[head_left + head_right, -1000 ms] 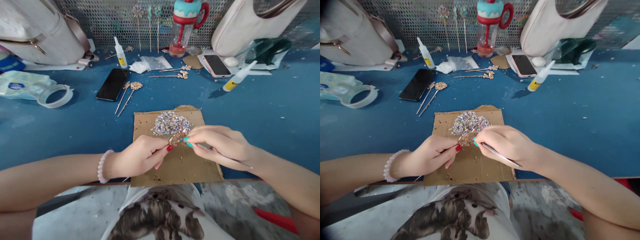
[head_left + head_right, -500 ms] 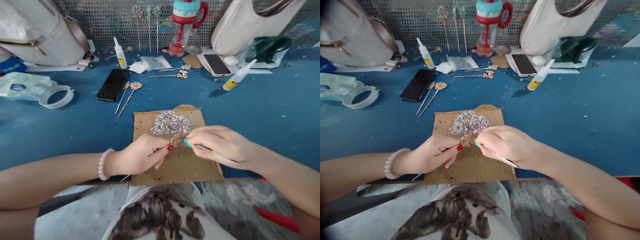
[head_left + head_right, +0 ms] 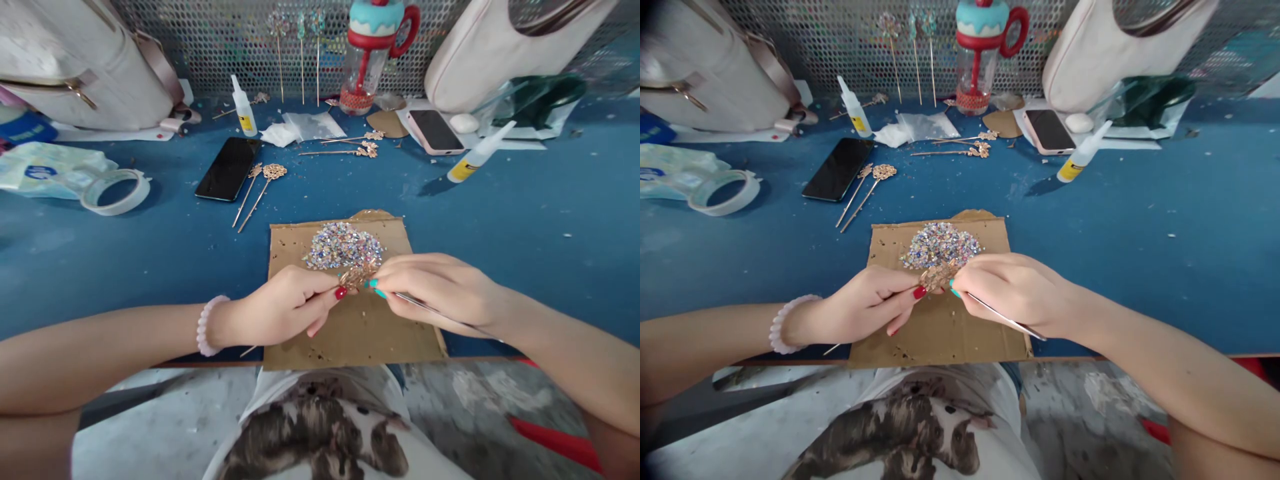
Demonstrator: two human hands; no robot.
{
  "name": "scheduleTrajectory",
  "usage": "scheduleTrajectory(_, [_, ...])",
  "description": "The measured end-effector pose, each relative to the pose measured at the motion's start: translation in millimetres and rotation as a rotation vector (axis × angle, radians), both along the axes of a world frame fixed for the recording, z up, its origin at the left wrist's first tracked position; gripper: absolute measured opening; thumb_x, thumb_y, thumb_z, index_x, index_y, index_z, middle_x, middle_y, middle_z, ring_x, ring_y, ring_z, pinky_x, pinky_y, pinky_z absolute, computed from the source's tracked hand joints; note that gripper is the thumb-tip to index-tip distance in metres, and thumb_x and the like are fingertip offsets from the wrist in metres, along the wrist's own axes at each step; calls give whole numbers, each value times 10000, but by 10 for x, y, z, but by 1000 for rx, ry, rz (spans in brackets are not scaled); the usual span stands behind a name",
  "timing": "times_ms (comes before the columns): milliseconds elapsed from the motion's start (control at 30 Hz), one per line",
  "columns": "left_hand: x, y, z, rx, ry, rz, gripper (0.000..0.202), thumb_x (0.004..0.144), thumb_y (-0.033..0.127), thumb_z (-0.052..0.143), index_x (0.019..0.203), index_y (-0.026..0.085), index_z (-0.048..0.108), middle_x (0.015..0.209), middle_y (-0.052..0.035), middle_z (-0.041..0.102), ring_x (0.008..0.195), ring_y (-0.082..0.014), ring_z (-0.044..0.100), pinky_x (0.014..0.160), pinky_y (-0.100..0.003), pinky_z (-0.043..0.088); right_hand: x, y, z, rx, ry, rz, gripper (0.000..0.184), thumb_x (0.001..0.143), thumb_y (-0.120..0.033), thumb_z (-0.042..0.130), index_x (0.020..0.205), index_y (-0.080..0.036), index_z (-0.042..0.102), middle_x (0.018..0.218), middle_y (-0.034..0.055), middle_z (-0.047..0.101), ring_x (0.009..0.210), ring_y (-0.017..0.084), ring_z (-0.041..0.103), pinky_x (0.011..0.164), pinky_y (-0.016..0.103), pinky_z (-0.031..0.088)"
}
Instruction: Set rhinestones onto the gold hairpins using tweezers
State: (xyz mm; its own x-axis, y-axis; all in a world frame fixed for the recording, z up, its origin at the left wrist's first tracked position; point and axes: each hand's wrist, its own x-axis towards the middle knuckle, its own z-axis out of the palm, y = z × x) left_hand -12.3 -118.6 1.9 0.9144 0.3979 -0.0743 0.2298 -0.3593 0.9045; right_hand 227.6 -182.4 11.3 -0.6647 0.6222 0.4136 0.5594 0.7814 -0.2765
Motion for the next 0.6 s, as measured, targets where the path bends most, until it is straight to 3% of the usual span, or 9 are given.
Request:
scheduleTrajectory(267, [-6, 1, 13, 23, -2, 2, 392, 991, 225, 336, 625, 158, 460, 465, 62, 532, 436, -28, 451, 514, -126, 379, -14, -8, 78, 45, 90, -5, 125, 888, -96, 541, 995, -158, 528, 803, 28, 642, 758, 119, 625, 685, 249, 533])
scheduleTrajectory(600, [0, 63, 114, 20, 112, -71, 350, 946, 147, 362, 602, 164, 424, 467, 65, 564, 421, -35, 447, 478, -134, 346, 24, -18, 102, -85, -17, -8, 84, 923, -135, 507, 997, -158, 541, 856, 54, 646, 795, 149, 622, 712, 275, 498])
